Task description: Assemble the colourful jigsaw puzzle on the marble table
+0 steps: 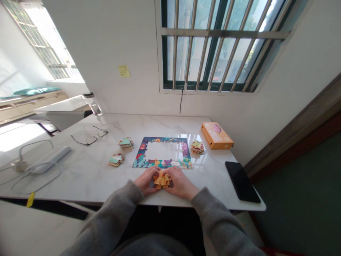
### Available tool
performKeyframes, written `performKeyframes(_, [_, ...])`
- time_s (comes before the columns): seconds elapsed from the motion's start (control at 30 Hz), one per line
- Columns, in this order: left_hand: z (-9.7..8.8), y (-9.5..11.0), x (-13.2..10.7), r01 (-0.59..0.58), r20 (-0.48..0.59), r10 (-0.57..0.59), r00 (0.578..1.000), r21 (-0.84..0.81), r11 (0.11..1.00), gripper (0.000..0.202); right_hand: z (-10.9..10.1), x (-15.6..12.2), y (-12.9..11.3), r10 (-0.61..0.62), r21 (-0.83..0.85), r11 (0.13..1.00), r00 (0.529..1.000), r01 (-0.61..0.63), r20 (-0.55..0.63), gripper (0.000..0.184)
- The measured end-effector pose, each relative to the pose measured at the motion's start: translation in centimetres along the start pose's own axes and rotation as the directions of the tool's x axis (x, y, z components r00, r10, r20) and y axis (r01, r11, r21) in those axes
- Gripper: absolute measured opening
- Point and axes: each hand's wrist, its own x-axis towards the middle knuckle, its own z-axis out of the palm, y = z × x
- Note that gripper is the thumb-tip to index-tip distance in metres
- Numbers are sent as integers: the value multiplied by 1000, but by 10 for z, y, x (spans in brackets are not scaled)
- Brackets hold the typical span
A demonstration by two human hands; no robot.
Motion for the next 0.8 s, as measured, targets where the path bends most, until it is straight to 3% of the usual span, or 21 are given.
performKeyframes(0.43, [3, 1, 3, -18, 29, 17, 999, 66, 998, 46, 2, 1, 3, 22, 2, 1000, 1000, -22, 2, 56])
performKeyframes(0.8, [-6, -2, 10, -124, 131, 108, 985, 117, 985, 50, -4, -1, -1, 12, 2, 1000, 1000, -12, 11, 58])
